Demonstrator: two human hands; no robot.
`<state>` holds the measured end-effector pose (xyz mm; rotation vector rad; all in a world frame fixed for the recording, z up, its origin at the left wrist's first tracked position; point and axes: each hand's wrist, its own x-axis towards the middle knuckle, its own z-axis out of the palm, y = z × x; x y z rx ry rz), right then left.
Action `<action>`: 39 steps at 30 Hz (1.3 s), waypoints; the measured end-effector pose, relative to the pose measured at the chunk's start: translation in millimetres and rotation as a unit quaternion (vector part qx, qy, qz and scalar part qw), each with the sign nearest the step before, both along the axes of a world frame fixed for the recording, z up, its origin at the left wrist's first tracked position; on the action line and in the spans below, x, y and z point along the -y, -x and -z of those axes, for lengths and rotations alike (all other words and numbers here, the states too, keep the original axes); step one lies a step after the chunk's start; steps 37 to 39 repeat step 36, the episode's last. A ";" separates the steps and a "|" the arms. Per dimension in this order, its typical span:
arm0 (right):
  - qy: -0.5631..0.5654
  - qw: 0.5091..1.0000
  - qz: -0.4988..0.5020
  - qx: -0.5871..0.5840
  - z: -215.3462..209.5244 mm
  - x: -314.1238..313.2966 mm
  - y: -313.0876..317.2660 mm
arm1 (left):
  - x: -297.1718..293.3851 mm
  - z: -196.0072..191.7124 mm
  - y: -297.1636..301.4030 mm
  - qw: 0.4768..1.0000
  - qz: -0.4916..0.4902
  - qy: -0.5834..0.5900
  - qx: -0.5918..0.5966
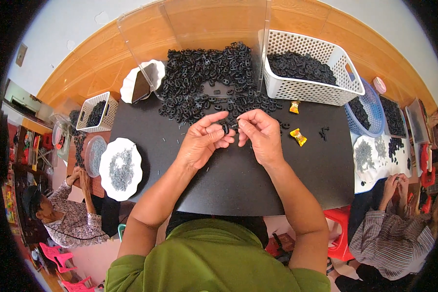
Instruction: The person picks up plastic pieces and small pins from the table and assembles them together by hand.
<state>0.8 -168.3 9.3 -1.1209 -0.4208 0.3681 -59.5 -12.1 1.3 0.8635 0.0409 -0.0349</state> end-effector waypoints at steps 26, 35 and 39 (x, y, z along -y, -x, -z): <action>0.171 0.933 0.124 0.291 -8.2 -4.8 7.2 | 9.3 -1.5 4.2 0.999 -0.029 -0.044 0.014; 0.208 0.912 0.119 0.332 -8.9 -4.7 4.9 | 10.7 1.3 3.5 0.999 -0.028 -0.040 -0.005; 0.212 0.908 0.116 0.342 -12.9 -4.4 5.7 | 10.2 0.0 3.6 0.999 -0.024 -0.036 -0.010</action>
